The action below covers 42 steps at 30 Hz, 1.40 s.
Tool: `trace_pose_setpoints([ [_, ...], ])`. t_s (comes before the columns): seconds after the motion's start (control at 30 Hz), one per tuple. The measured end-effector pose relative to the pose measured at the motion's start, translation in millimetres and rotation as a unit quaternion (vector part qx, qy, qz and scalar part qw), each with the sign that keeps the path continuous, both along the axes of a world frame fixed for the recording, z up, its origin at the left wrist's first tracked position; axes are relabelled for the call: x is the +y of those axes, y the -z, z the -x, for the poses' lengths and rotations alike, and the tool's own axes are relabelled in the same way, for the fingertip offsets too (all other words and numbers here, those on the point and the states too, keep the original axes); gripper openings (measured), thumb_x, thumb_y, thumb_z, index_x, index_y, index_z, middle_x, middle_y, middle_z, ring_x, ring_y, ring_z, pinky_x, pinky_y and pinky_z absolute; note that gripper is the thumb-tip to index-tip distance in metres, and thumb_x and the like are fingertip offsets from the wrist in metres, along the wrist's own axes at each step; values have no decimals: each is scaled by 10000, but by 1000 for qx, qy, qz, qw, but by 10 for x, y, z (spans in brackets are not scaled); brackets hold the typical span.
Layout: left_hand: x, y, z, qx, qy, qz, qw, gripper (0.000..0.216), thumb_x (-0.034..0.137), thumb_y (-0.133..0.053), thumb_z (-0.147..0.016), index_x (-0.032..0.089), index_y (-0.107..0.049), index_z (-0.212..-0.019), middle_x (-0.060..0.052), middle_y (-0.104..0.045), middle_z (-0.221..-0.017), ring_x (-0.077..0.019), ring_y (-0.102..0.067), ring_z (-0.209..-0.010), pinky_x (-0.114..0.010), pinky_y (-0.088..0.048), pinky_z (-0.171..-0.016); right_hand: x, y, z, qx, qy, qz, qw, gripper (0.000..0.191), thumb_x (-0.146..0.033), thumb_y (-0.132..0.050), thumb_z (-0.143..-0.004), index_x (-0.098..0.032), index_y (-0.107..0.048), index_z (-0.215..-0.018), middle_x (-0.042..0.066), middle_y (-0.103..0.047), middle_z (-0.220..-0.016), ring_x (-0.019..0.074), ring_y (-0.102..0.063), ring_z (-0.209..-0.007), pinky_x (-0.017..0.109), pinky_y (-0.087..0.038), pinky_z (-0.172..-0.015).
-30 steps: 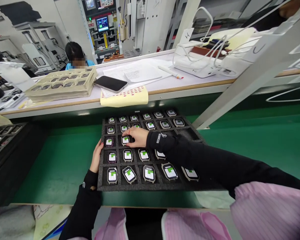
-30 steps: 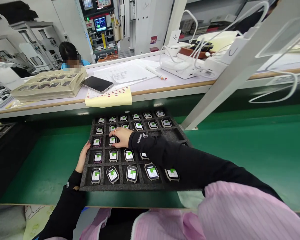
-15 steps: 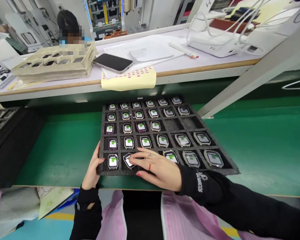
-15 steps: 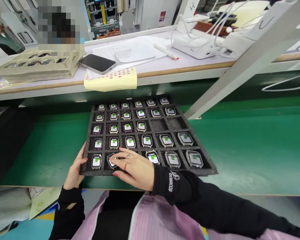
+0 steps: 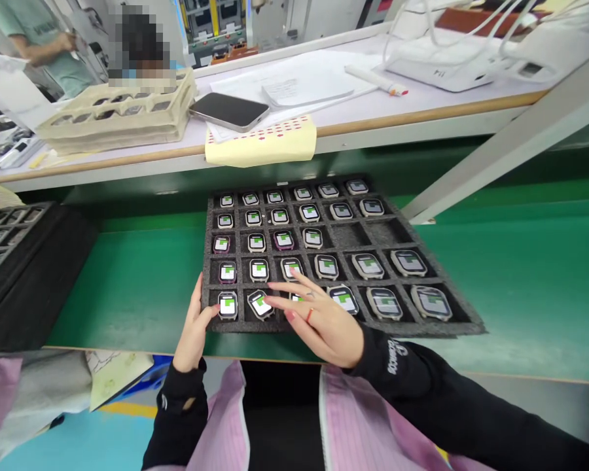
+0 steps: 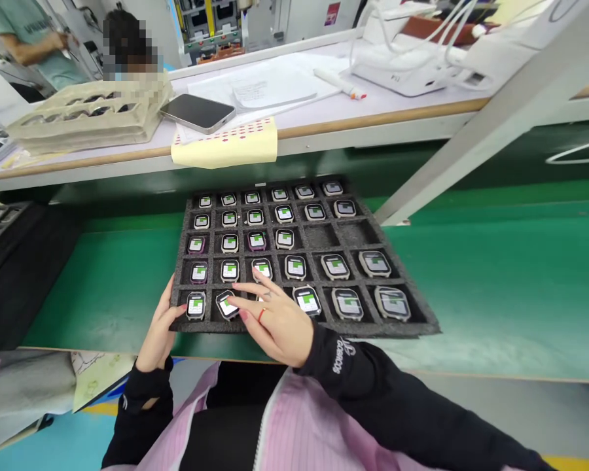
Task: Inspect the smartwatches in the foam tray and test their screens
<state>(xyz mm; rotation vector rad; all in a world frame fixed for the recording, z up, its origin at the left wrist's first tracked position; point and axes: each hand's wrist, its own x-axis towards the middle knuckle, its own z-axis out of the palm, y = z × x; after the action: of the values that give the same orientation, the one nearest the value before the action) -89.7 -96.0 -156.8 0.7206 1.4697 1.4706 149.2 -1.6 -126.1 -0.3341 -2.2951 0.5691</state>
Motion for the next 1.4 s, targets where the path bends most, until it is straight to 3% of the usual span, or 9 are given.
trace_pose_setpoints([
  [0.13, 15, 23, 24, 33, 7, 10, 999, 770, 292, -749, -811, 321, -431, -1512, 13, -391, -1604, -264, -302, -1505, -355, -251, -1247, -8, -41, -202, 14, 43, 19, 999, 395, -93, -364, -1050, -194, -579, -1366, 77, -704, -1147, 261, -591, -1227, 619, -254, -1211],
  [0.3, 14, 56, 55, 40, 12, 2, 999, 724, 292, -719, -837, 324, -443, -1505, 17, -380, -1609, -259, -283, -1514, -358, -214, -1258, -88, 56, -356, 43, 87, 38, 995, 415, -92, -361, -1060, -221, -567, -1397, 72, -699, -1164, 260, -608, -1198, 614, -284, -1201],
  [0.57, 29, 96, 40, -3, -7, 0, 1000, 676, 335, -675, -860, 338, -449, -1497, 25, -400, -1598, -268, -312, -1502, -374, -283, -1233, -93, 176, -358, 24, 96, 21, 995, 396, -82, -383, -1028, -182, -612, -1335, 94, -713, -1107, 281, -604, -1213, 648, -242, -1202],
  [0.8, 41, 75, 5, -13, -21, -1, 1000, 631, 347, -674, -878, 339, -475, -1477, 29, -409, -1592, -257, -316, -1501, -378, -277, -1239, -88, 126, -362, 41, 102, 27, 994, 387, -66, -377, -1026, -180, -628, -1298, 88, -717, -1106, 269, -615, -1195, 623, -233, -1213],
  [1.1, 101, 278, -8, -68, -69, -46, 994, 552, 432, -611, -898, 290, -553, -1428, -14, -529, -1507, -266, -412, -1449, -362, -388, -1177, -158, 23, -41, 21, 53, 36, 998, 363, -81, -389, -1024, -156, -648, -1265, 88, -724, -1101, 285, -573, -1252, 645, -234, -1211],
  [1.27, 99, 298, 31, -83, -70, -50, 993, 543, 407, -648, -877, 267, -584, -1398, -39, -577, -1461, -270, -471, -1406, -356, -415, -1151, -175, 31, 177, -18, 11, 27, 999, 357, -91, -370, -1030, -89, -655, -1245, 108, -734, -1050, 328, -538, -1276, 663, -217, -1208],
  [1.4, 94, 302, 54, -83, -67, -50, 993, 542, 395, -661, -869, 252, -593, -1388, -56, -591, -1444, -281, -501, -1380, -365, -447, -1121, -152, 47, 138, -2, 19, 25, 1000, 361, -91, -367, -1032, -81, -627, -1282, 112, -728, -1073, 327, -547, -1263, 670, -216, -1202],
])
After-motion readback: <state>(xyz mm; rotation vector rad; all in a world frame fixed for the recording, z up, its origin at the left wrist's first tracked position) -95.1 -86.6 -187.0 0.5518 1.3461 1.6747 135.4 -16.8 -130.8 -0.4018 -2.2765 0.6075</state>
